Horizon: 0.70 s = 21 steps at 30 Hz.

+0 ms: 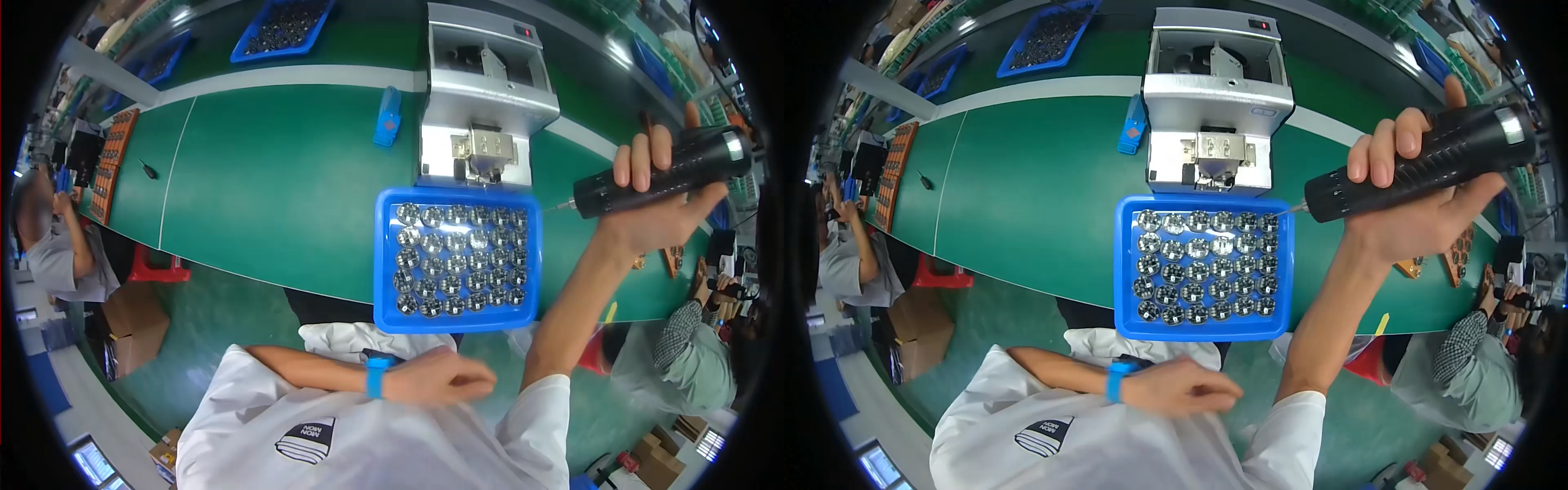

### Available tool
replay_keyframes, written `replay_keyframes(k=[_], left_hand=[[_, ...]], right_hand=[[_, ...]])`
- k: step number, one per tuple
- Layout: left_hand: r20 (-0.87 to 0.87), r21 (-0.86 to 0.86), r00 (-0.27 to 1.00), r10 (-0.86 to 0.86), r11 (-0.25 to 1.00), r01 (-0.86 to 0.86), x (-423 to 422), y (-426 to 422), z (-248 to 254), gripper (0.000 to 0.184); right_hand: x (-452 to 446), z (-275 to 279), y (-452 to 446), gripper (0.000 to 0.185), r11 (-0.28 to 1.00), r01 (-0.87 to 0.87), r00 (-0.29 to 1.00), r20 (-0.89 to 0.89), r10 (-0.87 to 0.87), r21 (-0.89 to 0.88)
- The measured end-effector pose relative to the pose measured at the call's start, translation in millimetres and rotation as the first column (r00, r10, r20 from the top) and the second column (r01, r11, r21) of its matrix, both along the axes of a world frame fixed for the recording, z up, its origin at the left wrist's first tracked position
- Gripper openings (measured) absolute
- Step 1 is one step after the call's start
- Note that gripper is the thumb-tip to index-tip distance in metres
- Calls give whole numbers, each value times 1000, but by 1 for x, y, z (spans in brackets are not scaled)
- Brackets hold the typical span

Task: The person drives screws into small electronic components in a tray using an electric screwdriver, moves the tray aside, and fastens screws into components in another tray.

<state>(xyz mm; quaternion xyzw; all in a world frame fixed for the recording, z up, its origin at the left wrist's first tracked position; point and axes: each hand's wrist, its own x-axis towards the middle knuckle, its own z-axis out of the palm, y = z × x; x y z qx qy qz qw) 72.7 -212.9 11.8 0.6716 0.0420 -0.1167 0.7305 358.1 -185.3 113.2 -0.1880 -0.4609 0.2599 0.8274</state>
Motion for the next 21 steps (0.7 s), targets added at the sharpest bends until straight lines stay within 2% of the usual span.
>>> replay_keyframes(k=[2, 3, 4, 5, 6, 7, 8, 9, 11, 13, 15, 16, 18, 20, 21], left_hand=[[310, 57, 946, 94, 991, -117, -24, 29, 22, 23], [459, 270, 874, 160, 912, -309, -30, 45, 25, 22], [608, 427, 774, 177, 749, -507, -31, 63, 27, 22], [680, 565, 707, 194, 476, -673, -28, 84, 36, 20], [690, 627, 682, 243, 270, -731, -26, 103, 38, 23], [572, 717, 693, 439, 144, -682, -23, 117, 39, 27], [521, 724, 680, 516, 156, -672, -23, 135, 33, 34], [518, 724, 682, 517, 159, -671, -23, 148, 31, 34], [381, 672, 759, 527, 406, -619, -24, 165, 27, 34], [412, 670, 775, 480, 417, -614, -21, 176, 20, 34], [595, 625, 759, 263, 442, -643, -20, 195, 7, 28], [592, 625, 760, 269, 442, -644, -18, 200, 14, 28], [795, 562, 606, 1, 375, -737, -14, 209, 52, 23], [774, 466, 631, -53, 723, -510, -17, 203, 94, 13], [792, 378, 597, -125, 869, -319, -20, 195, 107, 21]], right_hand=[[-16, 10, 3, 82, 1000, -16, 996, 87, 18, -24], [-21, 12, 4, 82, 999, -10, 996, 84, 13, -33], [-25, 13, 7, 84, 1000, -2, 997, 77, 3, -17], [-27, 13, 9, 85, 1000, 4, 997, 71, -4, 1], [-27, 12, 12, 85, 1000, 9, 997, 82, -10, 22], [-27, 10, 15, 85, 1000, 7, 997, 80, -9, 20], [-29, 8, 20, 85, 1000, -2, 998, 62, 0, 30], [-30, 6, 22, 85, 999, -11, 999, 44, 10, 39], [-31, 6, 25, 84, 1000, -16, 998, 60, 15, 17], [-33, 8, 28, 83, 1000, -27, 996, 81, 27, -3], [-42, 14, 29, 81, 999, 34, 989, 143, -29, -33], [-46, 16, 30, 81, 999, 29, 990, 140, -24, -38], [-53, 18, 31, 80, 1000, 17, 985, 174, -12, -26], [-59, 23, 31, 79, 999, -12, 983, 181, 18, -35], [-61, 25, 30, 78, 999, -39, 982, 185, 44, -34]])
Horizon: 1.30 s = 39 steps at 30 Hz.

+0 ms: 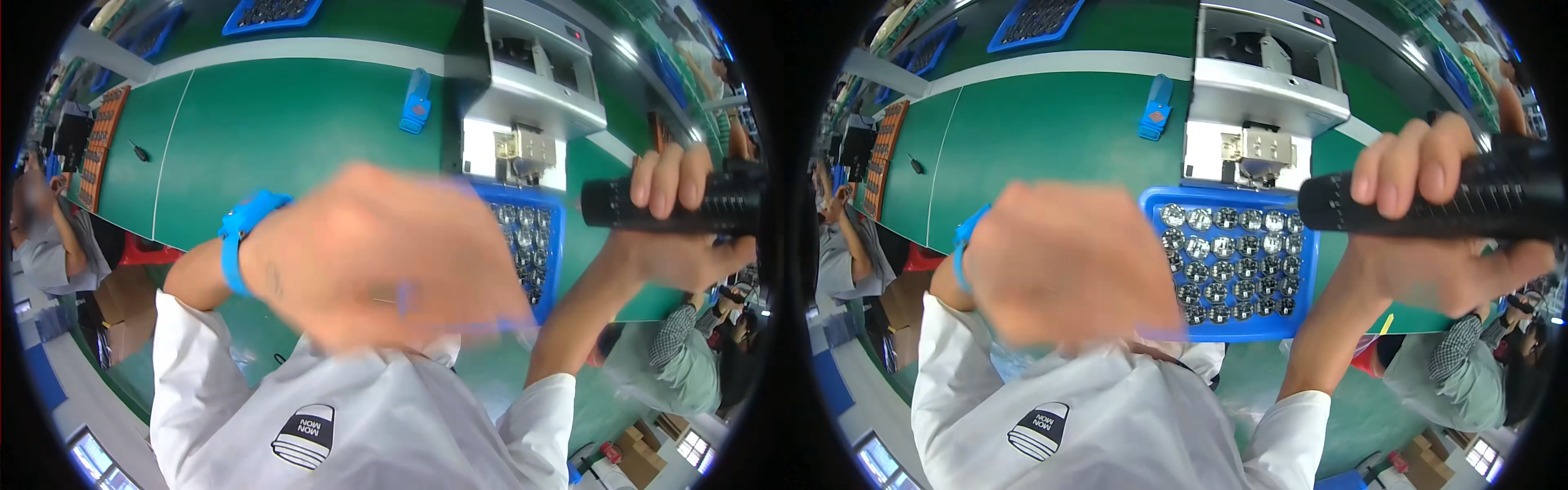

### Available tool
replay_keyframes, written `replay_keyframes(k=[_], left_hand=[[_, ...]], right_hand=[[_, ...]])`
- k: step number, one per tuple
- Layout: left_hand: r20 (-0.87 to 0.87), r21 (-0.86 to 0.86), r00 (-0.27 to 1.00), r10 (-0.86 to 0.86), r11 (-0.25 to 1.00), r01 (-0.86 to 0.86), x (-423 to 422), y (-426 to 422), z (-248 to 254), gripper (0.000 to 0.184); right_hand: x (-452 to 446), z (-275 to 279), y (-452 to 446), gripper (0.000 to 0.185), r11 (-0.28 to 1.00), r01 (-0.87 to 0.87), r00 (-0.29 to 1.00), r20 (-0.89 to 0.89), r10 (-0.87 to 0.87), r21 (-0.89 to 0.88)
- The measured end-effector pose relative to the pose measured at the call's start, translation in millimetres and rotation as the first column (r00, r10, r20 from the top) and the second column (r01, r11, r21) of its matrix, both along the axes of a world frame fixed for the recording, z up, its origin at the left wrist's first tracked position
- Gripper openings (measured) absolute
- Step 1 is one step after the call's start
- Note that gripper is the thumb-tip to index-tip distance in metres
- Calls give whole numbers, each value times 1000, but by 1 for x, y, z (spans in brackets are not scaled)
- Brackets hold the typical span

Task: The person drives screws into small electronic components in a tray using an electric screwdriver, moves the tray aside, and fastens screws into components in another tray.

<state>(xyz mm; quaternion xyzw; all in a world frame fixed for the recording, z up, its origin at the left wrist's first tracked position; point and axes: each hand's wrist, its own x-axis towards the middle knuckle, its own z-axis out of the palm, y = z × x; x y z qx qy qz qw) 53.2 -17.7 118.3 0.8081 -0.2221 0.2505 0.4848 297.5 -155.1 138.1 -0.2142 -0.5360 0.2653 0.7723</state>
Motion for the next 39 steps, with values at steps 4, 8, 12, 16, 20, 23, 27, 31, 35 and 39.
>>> replay_keyframes(k=[4, 8, 12, 16, 20, 23, 27, 31, 35, 39], left_hand=[[79, -465, 996, -42, 882, 74, -1, -34, 4, 22], [-23, -538, 999, -48, 842, 28, -17, -9, 5, 22], [-99, -617, 993, -70, 787, -6, -8, -13, 8, 22], [-164, -673, 982, -91, 738, -44, -29, -6, 9, 23], [-201, -714, 971, -131, 698, -54, -24, -1, 10, 23], [-250, -739, 951, -182, 671, -66, -13, -3, 14, 24], [-339, -769, 910, -240, 628, -120, -6, -6, 20, 24], [-269, -189, 846, 460, 836, -515, 1, 1, -71, 20], [-216, -23, 783, 583, 799, -601, -6, 9, -93, 18], [-208, 107, 789, 577, 816, -568, -6, 11, -88, 15]], right_hand=[[-10, 7, -4, 65, 998, 21, 999, -29, -22, -60], [29, -12, -12, 85, 998, -35, 999, 23, 37, -61], [24, -13, -8, 81, 997, 24, 1000, 12, -23, -76], [-3, -11, 5, 79, 995, 63, 998, 18, -62, -73], [-6, -23, 5, 78, 995, 93, 993, 82, -90, -44], [-21, -17, 16, 78, 991, 134, 986, 106, -131, -21], [-14, -27, 11, 78, 985, 170, 980, 108, -168, -10], [-15, -27, 17, 107, 983, 165, 975, 136, -175, 76], [-25, -29, 24, 108, 992, 121, 987, 101, -124, 33], [-30, -30, 24, 109, 989, 147, 985, 97, -145, -14]])
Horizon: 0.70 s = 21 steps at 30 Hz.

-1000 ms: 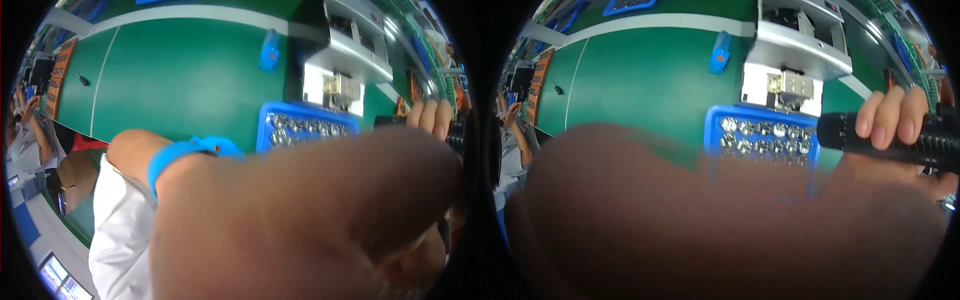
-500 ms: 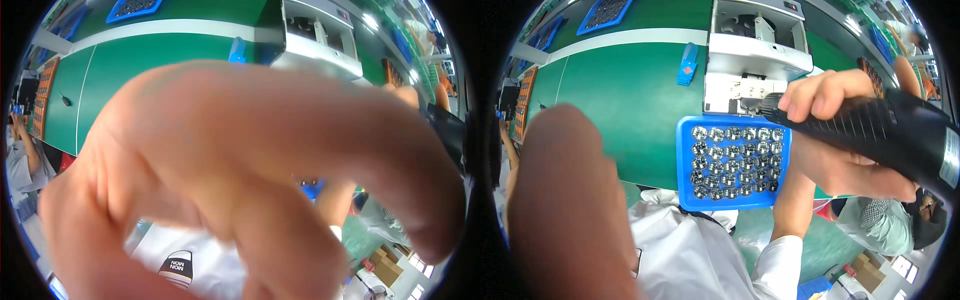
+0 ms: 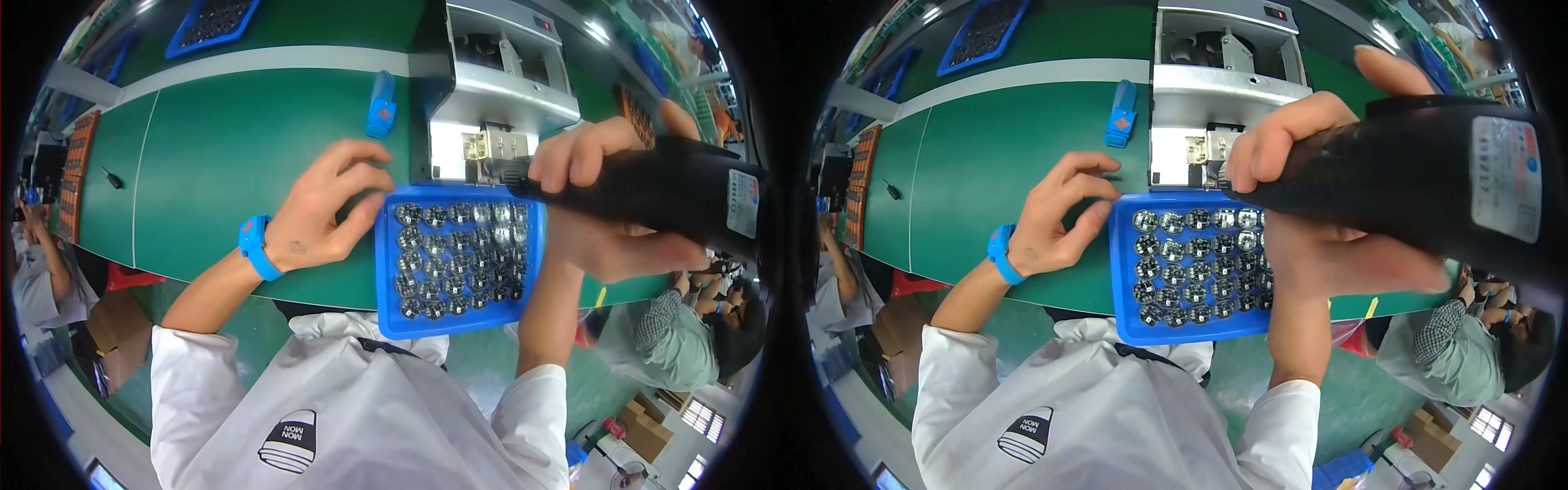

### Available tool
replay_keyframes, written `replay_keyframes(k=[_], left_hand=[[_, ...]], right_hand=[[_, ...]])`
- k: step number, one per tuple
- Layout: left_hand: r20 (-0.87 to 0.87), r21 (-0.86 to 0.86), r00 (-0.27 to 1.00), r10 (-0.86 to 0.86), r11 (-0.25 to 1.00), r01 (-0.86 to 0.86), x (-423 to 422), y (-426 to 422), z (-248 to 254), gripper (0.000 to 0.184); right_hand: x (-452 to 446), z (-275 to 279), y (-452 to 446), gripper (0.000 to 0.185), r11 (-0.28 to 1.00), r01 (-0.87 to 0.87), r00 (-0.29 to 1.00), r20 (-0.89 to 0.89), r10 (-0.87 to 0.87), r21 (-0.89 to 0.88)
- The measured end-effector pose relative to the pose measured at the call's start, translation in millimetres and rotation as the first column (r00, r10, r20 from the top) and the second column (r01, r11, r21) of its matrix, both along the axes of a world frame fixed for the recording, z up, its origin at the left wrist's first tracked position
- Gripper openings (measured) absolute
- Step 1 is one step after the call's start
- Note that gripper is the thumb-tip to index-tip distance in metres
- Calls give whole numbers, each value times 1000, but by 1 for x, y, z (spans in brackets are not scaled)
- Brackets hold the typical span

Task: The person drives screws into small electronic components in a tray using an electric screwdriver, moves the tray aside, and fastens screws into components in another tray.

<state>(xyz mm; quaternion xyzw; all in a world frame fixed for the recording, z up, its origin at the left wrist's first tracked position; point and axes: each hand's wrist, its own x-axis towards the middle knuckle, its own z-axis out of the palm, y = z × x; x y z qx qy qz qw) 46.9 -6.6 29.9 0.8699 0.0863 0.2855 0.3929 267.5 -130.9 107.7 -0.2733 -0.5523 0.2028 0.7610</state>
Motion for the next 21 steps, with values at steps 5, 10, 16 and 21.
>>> replay_keyframes(k=[5, 10, 16, 21], left_hand=[[-82, 56, 993, -87, 994, 92, -1, 3, -9, 15], [-180, -42, 976, -124, 992, 118, -5, -10, 0, 15], [-172, -85, 984, 45, 995, -60, -16, -42, -1, 17], [-108, -134, 988, 108, 983, -122, -19, -50, -10, 15]], right_hand=[[-26, 2, 9, 104, 792, 589, 808, 83, -584, -162], [-21, 5, 11, 97, 814, 552, 831, 40, -555, -182], [-20, -6, -20, 107, 995, 88, 974, -208, -95, -44], [-32, -3, -21, 101, 999, -53, 980, -191, 51, -3]])
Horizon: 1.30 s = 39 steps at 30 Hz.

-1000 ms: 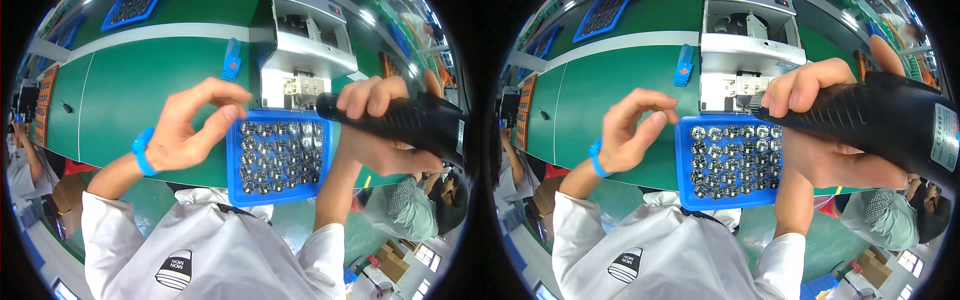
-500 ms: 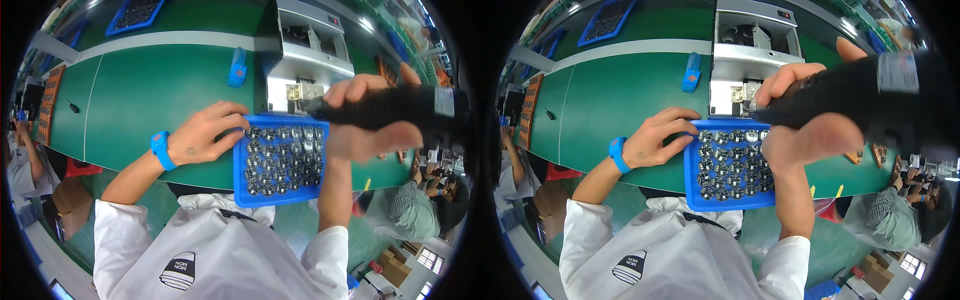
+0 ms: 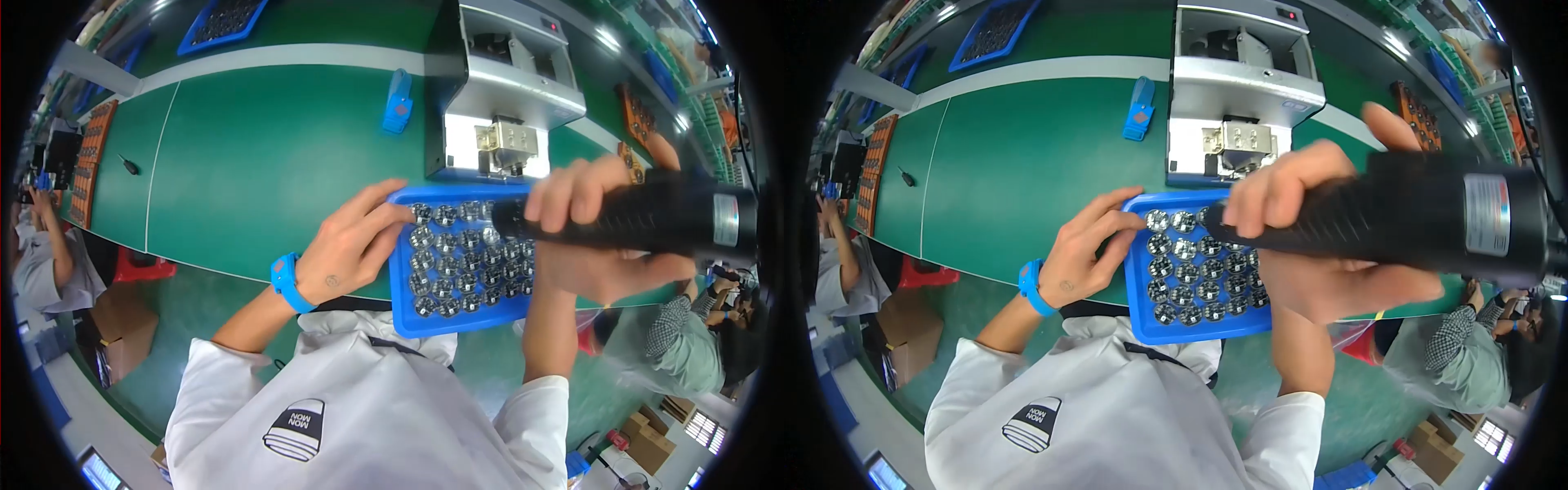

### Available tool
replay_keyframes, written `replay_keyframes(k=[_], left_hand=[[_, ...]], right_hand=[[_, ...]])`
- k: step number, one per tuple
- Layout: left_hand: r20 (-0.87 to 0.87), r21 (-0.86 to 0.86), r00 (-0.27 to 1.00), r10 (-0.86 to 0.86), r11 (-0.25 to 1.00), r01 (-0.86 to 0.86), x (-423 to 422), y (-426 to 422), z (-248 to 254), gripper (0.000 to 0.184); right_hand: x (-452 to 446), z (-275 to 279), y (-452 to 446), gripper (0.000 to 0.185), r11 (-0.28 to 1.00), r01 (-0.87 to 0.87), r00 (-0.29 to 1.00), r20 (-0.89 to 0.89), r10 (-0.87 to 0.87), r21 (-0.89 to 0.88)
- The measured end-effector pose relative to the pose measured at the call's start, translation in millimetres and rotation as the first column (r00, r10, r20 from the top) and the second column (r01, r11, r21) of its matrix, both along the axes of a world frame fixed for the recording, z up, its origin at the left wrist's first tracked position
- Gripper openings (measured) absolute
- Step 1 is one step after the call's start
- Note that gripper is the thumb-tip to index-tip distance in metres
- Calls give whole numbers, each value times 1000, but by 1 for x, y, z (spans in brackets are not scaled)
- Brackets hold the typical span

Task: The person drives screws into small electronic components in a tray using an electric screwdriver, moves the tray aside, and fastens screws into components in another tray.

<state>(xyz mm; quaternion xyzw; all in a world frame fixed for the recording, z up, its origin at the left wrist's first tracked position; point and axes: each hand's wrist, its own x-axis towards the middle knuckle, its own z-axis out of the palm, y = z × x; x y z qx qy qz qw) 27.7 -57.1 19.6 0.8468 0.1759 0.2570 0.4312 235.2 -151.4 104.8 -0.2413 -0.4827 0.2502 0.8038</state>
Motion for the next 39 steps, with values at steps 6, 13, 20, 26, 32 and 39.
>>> replay_keyframes(k=[6, 13, 20, 26, 32, 39], left_hand=[[10, 75, 997, -74, 994, 73, 1, -1, -3, 25], [-92, 296, 996, -8, 955, 35, 7, -3, 2, 26], [-122, 290, 992, -17, 956, 52, 8, -1, 5, 25], [-114, 279, 993, -19, 959, 50, 8, -1, 4, 26], [-126, 275, 992, -22, 960, 56, 8, -1, 6, 26], [-109, 271, 994, -25, 961, 54, 8, -1, 6, 26]], right_hand=[[-13, -27, 17, 104, 981, -134, 989, 50, 142, -143], [-12, -46, 22, 105, 957, -96, 985, 109, 130, -275], [-13, -40, 20, 106, 952, -70, 992, 77, 97, -299], [-10, -39, 21, 107, 968, -116, 990, 47, 129, -223], [-11, -44, 24, 106, 970, -125, 983, 107, 150, -208], [-21, -27, 23, 106, 860, 62, 960, 266, 88, -506]])
